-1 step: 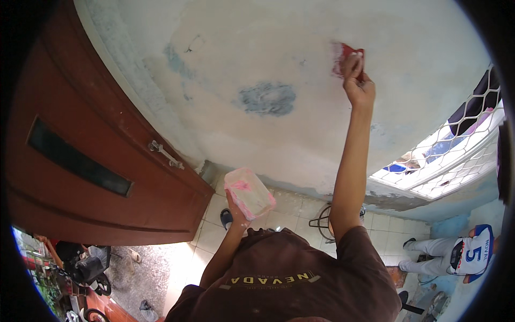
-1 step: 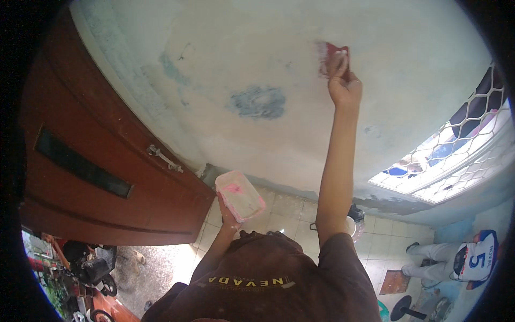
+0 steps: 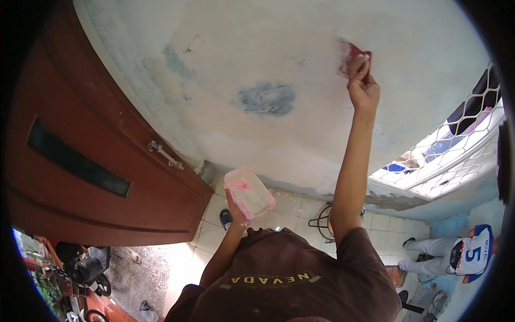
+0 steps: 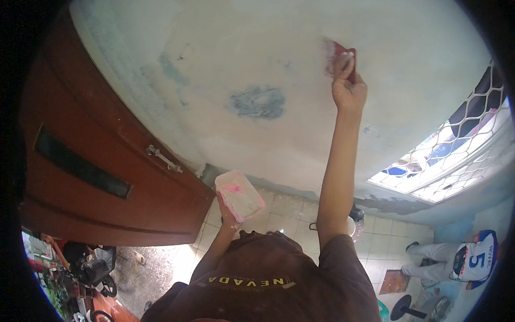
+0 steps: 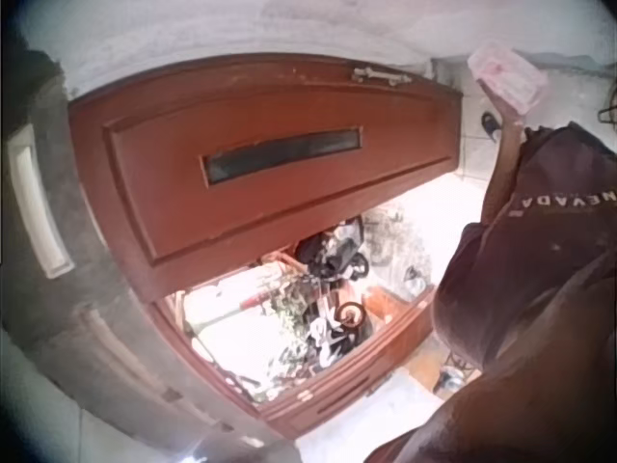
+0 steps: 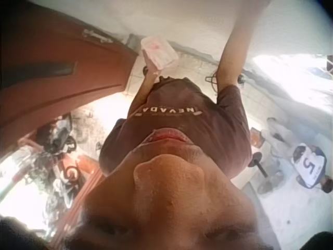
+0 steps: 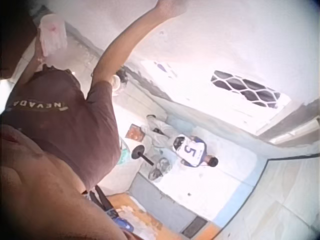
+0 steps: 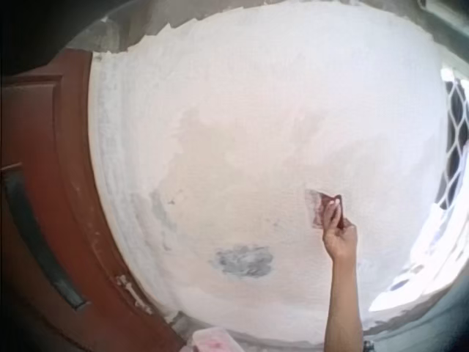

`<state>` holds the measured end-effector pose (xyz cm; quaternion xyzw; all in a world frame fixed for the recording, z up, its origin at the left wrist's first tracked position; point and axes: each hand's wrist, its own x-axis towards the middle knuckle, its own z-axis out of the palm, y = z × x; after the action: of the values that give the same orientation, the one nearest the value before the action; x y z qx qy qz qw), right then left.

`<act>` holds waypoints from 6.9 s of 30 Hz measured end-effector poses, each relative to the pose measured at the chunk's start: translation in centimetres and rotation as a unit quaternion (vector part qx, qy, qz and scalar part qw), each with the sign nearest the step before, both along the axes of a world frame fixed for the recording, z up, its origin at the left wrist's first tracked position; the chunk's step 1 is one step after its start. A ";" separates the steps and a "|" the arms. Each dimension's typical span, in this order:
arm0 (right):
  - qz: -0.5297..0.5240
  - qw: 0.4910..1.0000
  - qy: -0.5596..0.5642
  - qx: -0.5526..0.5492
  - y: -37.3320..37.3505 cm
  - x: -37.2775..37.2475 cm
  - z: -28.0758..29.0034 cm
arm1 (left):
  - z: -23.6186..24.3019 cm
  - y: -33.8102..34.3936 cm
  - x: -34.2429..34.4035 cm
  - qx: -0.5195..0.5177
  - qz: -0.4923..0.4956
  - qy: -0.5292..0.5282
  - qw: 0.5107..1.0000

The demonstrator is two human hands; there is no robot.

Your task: The person applies a white compound to a wall using a red scraper, dipping the scraper into a plastic container for more material as needed.

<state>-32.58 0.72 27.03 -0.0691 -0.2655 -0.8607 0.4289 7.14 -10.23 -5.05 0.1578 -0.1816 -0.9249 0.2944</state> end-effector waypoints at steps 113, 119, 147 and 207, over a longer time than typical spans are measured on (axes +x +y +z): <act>-0.739 -0.181 0.259 0.595 -17.8 11.9 -8.5 | -2.3 -25.4 -0.9 0.004 -0.191 0.002 0.982; -0.663 -0.243 0.341 0.620 -25.3 11.8 -18.4 | -3.1 -26.3 1.0 0.039 -0.139 -0.010 0.989; -0.537 -0.252 0.519 0.616 -28.4 16.8 -28.9 | -1.3 -26.5 4.3 0.041 -0.081 0.014 0.996; -0.193 0.795 0.111 0.564 -11.5 12.0 -25.8 | 0.2 -24.3 1.6 0.006 -0.057 -0.033 0.998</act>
<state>-20.61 -10.80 1.23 0.0402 0.3351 -0.9092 0.2438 8.75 -34.56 -4.86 0.1795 -0.1943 -0.9355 0.2341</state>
